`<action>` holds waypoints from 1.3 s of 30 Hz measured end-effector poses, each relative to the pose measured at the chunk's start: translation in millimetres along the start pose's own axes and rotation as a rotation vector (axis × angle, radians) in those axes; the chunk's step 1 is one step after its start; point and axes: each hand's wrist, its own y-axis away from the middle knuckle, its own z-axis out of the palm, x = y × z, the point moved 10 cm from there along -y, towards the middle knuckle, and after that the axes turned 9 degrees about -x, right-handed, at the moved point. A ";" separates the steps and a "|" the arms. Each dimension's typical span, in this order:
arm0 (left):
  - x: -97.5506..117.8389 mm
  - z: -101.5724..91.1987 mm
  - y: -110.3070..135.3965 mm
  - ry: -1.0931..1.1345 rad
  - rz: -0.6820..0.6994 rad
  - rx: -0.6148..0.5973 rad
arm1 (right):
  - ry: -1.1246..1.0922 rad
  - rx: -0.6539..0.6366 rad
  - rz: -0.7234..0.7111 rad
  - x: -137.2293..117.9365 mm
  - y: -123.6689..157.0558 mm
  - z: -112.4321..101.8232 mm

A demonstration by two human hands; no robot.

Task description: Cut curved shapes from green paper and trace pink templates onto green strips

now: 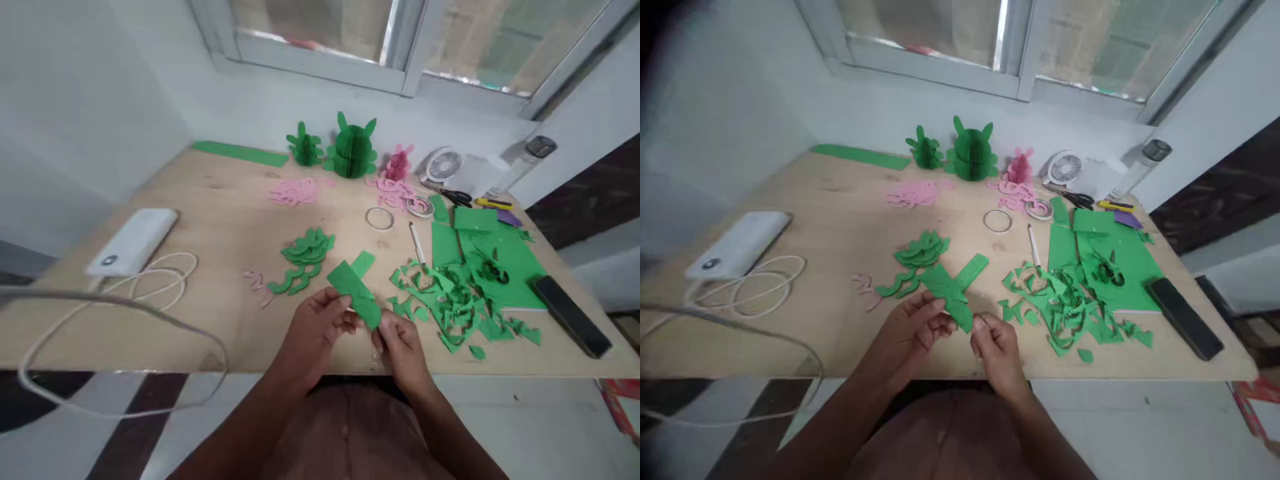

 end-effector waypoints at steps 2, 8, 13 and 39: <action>0.6 -2.7 2.7 -0.019 0.000 0.025 | 0.013 0.053 0.014 2.3 -0.1 -5.6; 4.1 -8.5 6.7 -0.055 0.024 0.089 | -0.016 0.163 0.009 7.9 8.6 -23.3; 4.3 -6.3 7.3 -0.031 0.017 0.081 | -0.052 0.036 0.019 5.6 11.5 -13.9; 4.1 -3.0 7.3 0.106 -0.034 -0.026 | -0.178 0.052 0.107 19.0 12.1 -11.6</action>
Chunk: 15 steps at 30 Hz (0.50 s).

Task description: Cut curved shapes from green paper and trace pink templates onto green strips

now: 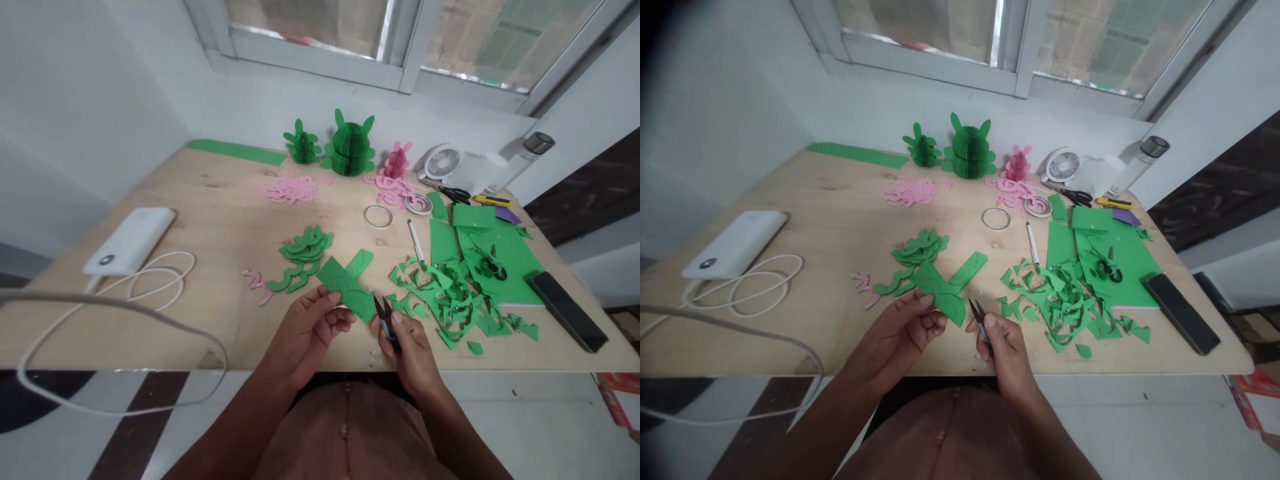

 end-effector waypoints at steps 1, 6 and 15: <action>1.1 -0.6 0.1 -0.004 0.005 0.004 | 0.005 0.000 0.000 0.1 -0.1 -0.2; 1.1 1.7 1.1 -0.026 0.007 0.006 | 0.028 -0.027 0.015 -0.8 0.6 3.8; -12.2 10.9 5.0 -0.039 -0.049 -0.048 | 0.090 -0.041 0.019 -4.6 0.3 9.3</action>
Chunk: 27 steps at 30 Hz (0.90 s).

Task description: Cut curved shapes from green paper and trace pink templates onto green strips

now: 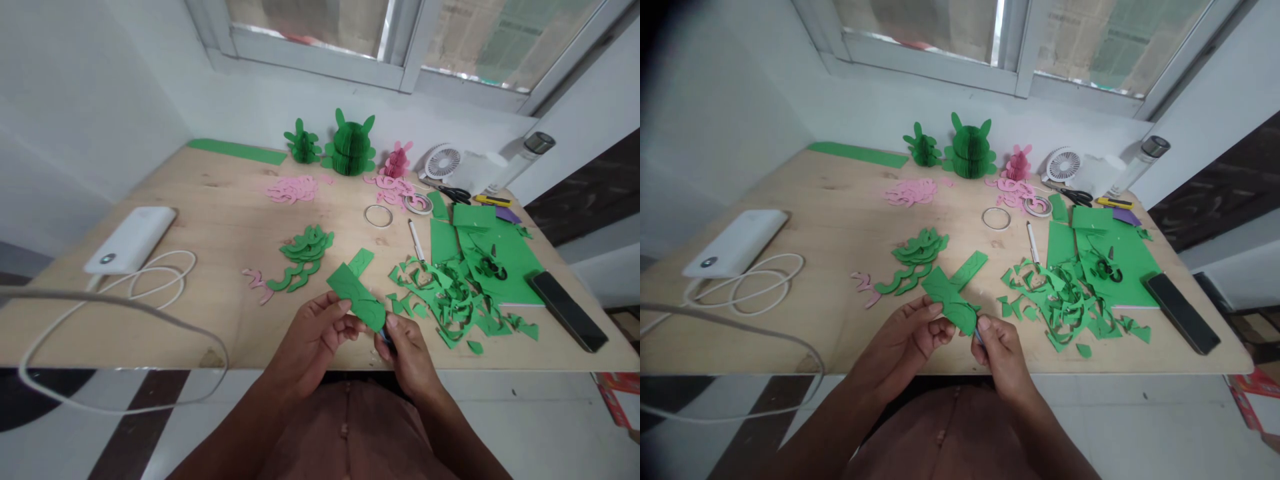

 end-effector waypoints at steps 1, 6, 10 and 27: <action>-1.5 0.9 0.3 -0.001 -0.005 -0.008 | 0.005 -0.007 0.001 0.4 -0.4 0.8; -3.1 3.7 1.4 -0.008 0.019 -0.009 | -0.011 -0.039 -0.024 -3.5 -2.2 5.2; 0.4 2.2 1.9 -0.078 0.068 0.043 | 0.034 -0.047 -0.065 -11.3 -4.0 7.4; 4.7 5.2 0.5 -0.270 0.095 0.063 | 0.001 -0.007 -0.080 -15.7 -12.3 9.3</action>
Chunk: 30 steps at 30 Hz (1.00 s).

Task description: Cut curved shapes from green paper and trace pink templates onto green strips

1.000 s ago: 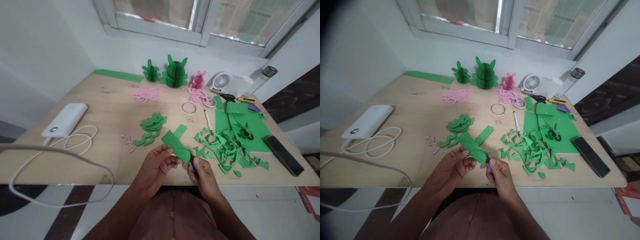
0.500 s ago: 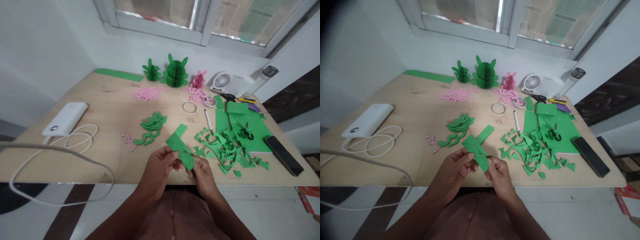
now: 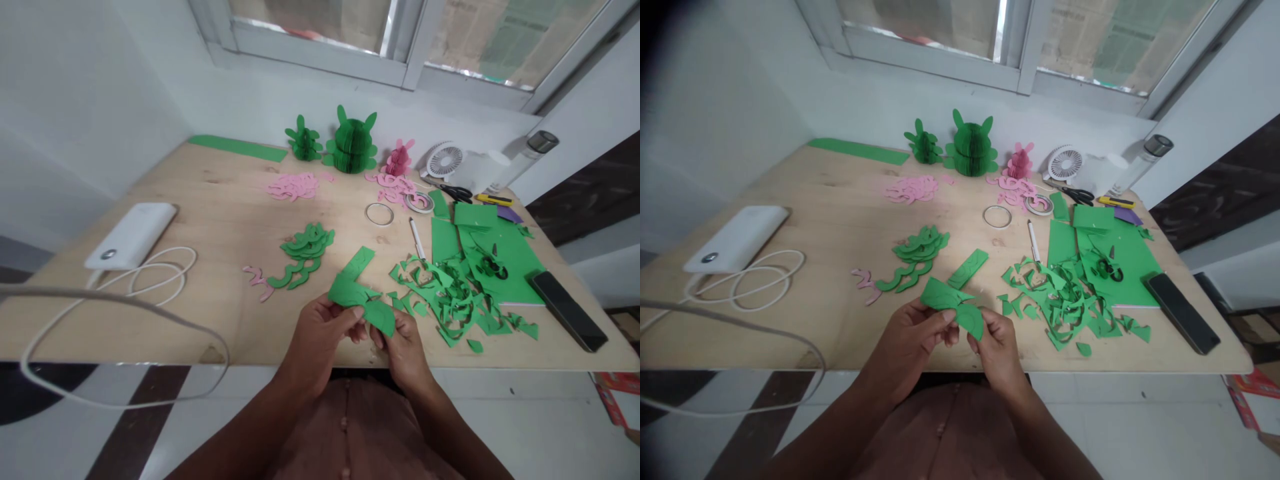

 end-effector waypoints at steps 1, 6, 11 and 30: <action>0.9 0.9 0.0 -0.018 0.001 -0.009 | 0.006 0.001 0.000 -0.3 -0.1 -0.6; 4.8 1.1 2.0 -0.056 0.006 -0.004 | -0.036 -0.058 -0.007 -1.3 -1.4 3.8; 6.9 -1.2 3.5 -0.082 0.018 0.029 | -0.004 -0.030 -0.006 -5.0 -0.9 1.1; 23.9 -6.9 8.0 -0.243 0.164 0.158 | 0.241 0.036 -0.136 -17.1 11.5 -5.2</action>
